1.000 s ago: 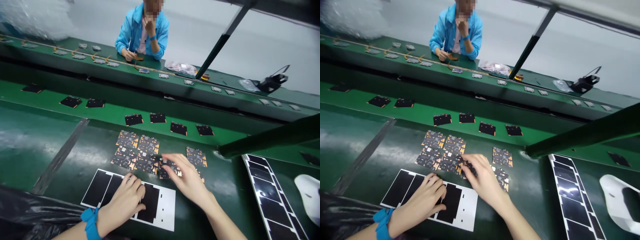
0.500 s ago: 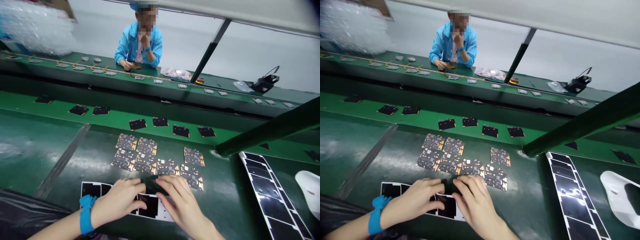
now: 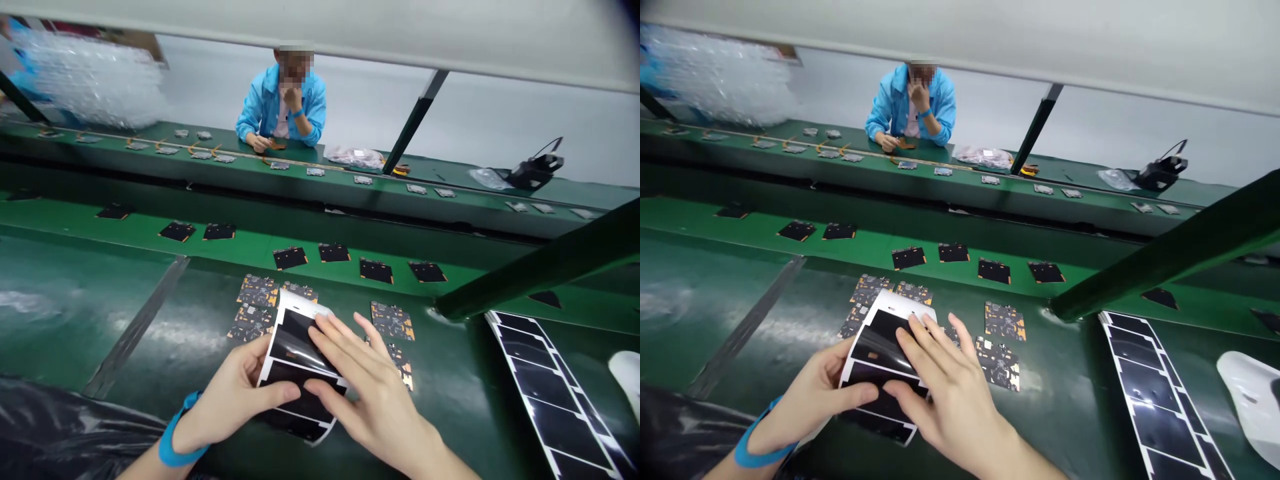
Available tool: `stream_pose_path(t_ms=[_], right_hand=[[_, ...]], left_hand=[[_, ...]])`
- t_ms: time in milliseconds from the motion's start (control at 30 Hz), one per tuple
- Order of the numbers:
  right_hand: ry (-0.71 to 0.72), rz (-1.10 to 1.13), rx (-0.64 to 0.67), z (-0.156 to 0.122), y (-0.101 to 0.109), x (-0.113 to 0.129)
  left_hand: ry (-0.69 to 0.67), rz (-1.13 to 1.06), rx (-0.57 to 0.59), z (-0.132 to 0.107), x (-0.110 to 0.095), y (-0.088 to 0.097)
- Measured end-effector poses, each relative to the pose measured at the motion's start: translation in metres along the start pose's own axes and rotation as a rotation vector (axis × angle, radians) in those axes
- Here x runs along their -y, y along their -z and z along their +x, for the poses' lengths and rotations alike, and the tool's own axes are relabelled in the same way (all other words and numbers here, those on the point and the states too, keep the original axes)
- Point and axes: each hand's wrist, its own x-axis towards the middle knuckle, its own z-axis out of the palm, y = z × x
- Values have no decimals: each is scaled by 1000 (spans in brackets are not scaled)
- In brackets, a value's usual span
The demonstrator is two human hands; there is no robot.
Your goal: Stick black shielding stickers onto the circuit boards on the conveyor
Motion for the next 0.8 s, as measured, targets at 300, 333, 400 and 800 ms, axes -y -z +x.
stream_pose_path(t_ms=[300, 333, 400, 800], right_hand=[[-90, 376, 92, 1, 6, -4], [-89, 422, 96, 2, 7, -4], [-79, 470, 114, 4, 10, -4], [-297, 874, 280, 11, -2, -16]], left_hand=[[-303, 552, -77, 3, -3, -7], [-325, 583, -71, 3, -4, -7], [-315, 611, -50, 2, -6, -6], [-214, 716, 66, 5, -6, 5]])
